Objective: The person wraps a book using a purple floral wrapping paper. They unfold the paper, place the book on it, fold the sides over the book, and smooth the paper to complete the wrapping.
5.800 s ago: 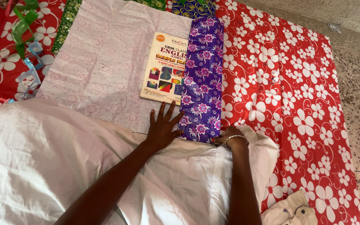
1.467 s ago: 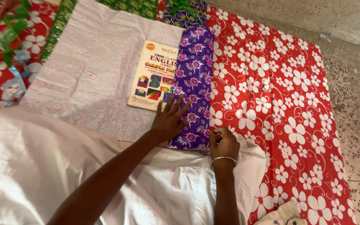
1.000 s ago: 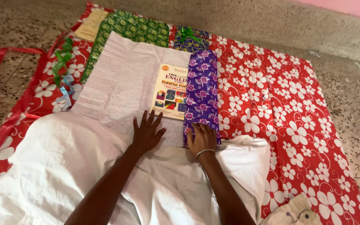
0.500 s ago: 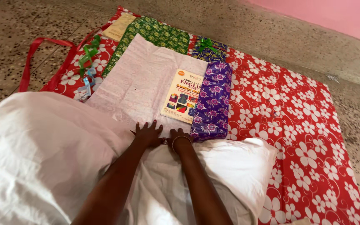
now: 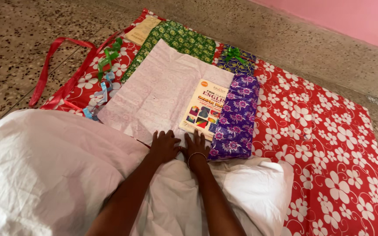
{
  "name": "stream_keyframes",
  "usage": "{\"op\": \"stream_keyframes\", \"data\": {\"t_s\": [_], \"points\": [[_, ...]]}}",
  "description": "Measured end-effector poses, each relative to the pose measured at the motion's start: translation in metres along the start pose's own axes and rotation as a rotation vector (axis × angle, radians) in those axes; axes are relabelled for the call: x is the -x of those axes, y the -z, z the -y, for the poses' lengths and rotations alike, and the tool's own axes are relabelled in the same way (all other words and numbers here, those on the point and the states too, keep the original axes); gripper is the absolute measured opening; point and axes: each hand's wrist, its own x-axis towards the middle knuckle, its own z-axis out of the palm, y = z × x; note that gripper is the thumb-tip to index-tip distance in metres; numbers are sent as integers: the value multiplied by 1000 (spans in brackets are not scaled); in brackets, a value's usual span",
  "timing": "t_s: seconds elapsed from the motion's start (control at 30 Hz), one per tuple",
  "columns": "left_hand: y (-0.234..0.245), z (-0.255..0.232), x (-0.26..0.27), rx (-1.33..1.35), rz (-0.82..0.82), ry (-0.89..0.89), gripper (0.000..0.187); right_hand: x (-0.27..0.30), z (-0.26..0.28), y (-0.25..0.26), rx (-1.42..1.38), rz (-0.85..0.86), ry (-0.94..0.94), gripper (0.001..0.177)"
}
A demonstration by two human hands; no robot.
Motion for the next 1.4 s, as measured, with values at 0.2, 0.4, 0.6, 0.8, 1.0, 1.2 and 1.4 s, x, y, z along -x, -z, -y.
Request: {"op": "stream_keyframes", "data": {"t_s": [0.2, 0.4, 0.6, 0.8, 1.0, 1.2, 1.4], "points": [[-20, 37, -12, 46, -221, 125, 74, 0, 6, 8, -43, 79, -47, 75], [-23, 76, -48, 61, -143, 301, 85, -10, 14, 10, 24, 175, -123, 77], [-1, 135, -63, 78, -66, 378, 104, -17, 23, 32, 28, 278, -161, 77], [36, 195, -62, 6, -70, 418, 105, -24, 43, 63, 77, 308, -117, 79], [71, 203, -65, 122, -107, 543, 109, -27, 65, 63, 184, 122, -34, 59], [97, 185, -75, 256, -347, 670, 74, -45, 95, 36, -142, -255, 313, 67], [140, 170, -67, 480, -478, 406, 55, -66, 118, 24, -54, -70, 304, 78]]}}
